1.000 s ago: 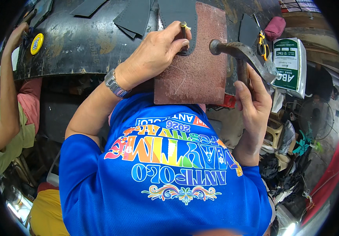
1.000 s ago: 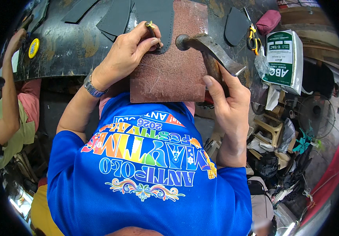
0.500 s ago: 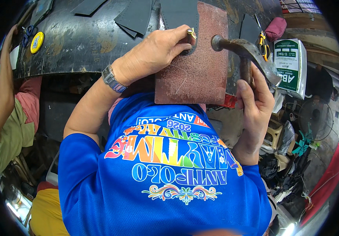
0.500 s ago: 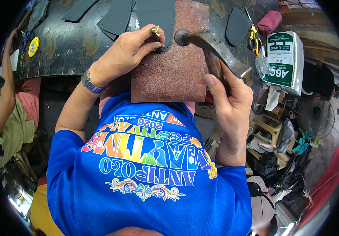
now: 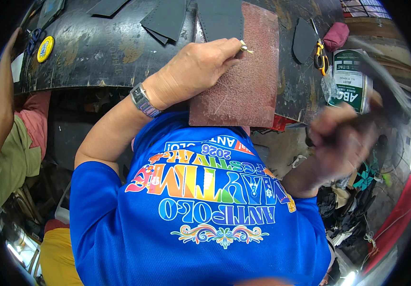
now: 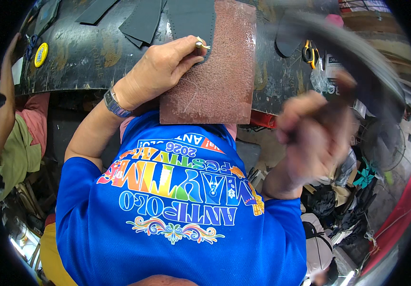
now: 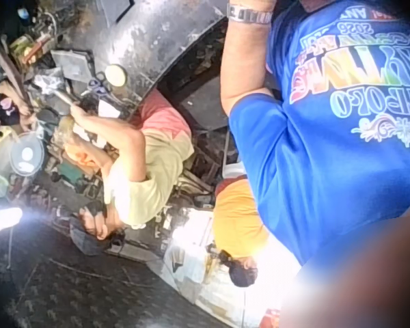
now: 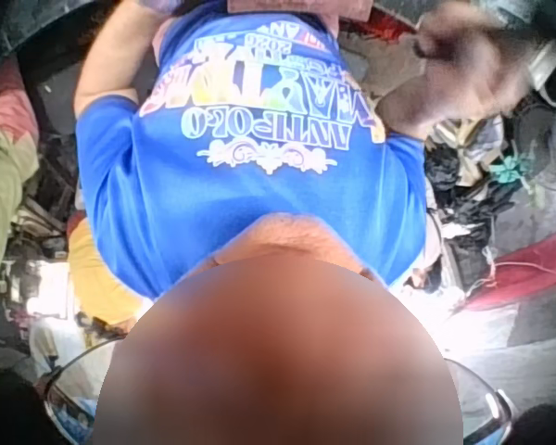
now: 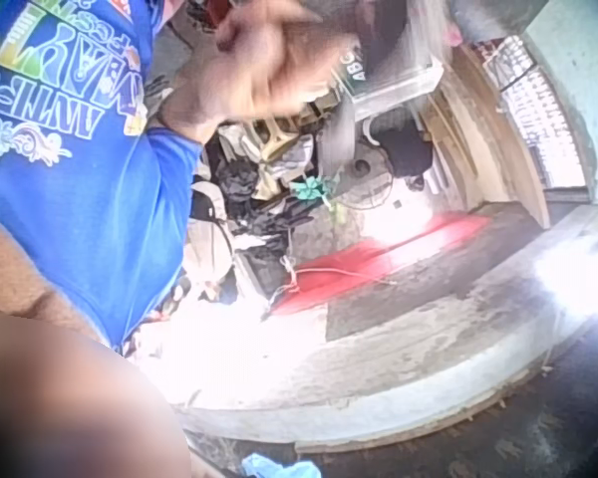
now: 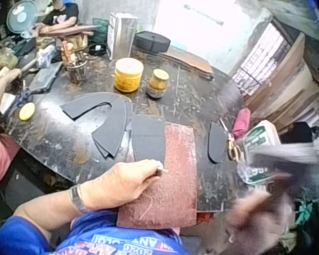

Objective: The person uses a hammer and nail to fasten a small black rubber piece to a wooden block, then cuts a larger black rubber sheet with scissors and wipes it with a white cloth. They place a green rubber piece on the block, then place the cut black rubber piece on top and press it down.

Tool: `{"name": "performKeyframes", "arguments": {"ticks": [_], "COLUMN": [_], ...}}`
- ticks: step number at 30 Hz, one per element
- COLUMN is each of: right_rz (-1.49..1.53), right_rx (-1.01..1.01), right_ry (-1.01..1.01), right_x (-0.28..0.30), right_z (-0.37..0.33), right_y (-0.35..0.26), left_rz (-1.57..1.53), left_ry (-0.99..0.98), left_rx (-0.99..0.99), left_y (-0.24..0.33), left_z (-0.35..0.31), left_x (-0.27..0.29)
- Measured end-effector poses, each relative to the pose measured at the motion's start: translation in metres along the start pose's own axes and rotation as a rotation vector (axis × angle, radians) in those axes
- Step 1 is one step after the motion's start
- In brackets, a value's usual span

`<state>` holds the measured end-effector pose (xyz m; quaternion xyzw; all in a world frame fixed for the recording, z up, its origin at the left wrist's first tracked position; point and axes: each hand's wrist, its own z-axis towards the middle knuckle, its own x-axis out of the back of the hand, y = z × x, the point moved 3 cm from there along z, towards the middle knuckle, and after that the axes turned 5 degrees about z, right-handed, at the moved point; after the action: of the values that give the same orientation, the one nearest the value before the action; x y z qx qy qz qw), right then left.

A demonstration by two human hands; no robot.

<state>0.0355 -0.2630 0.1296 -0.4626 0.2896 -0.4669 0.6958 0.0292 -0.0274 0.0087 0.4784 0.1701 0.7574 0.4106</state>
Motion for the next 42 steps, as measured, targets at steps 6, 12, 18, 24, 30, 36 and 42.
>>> {"name": "performKeyframes", "arguments": {"ticks": [6,12,18,24,30,36,42], "right_rz": [-0.48,-0.563,-0.93,-1.078,-0.772,-0.866,-0.535], "right_rx": [0.0,-0.346,-0.114,-0.147,0.046,0.008,0.112], "right_ry": [-0.184,-0.053,0.105,0.056,-0.218,-0.499,-0.384], "right_x": [-0.008,0.025,0.073,0.077,0.009,-0.068,-0.077], "right_z": [0.0,-0.026,-0.053,-0.043,0.059,0.142,0.148], "right_y": [0.018,0.042,0.108,0.115,0.131,0.174,0.167], "left_rz": [0.159,-0.34,-0.519,-0.553,-0.495,-0.323,-0.253], "left_ry": [-0.01,-0.004,0.147,0.335,0.362,0.339,0.391], "left_rx": [-0.08,0.311,0.354,0.464,0.502,0.459,0.439], "left_y": [0.011,-0.02,-0.033,-0.051,-0.056,-0.054,-0.049], "left_z": [-0.004,0.008,-0.008,-0.047,-0.067,-0.073,-0.071], "left_x": [-0.005,0.003,0.023,0.054,0.041,0.03,0.029]}}
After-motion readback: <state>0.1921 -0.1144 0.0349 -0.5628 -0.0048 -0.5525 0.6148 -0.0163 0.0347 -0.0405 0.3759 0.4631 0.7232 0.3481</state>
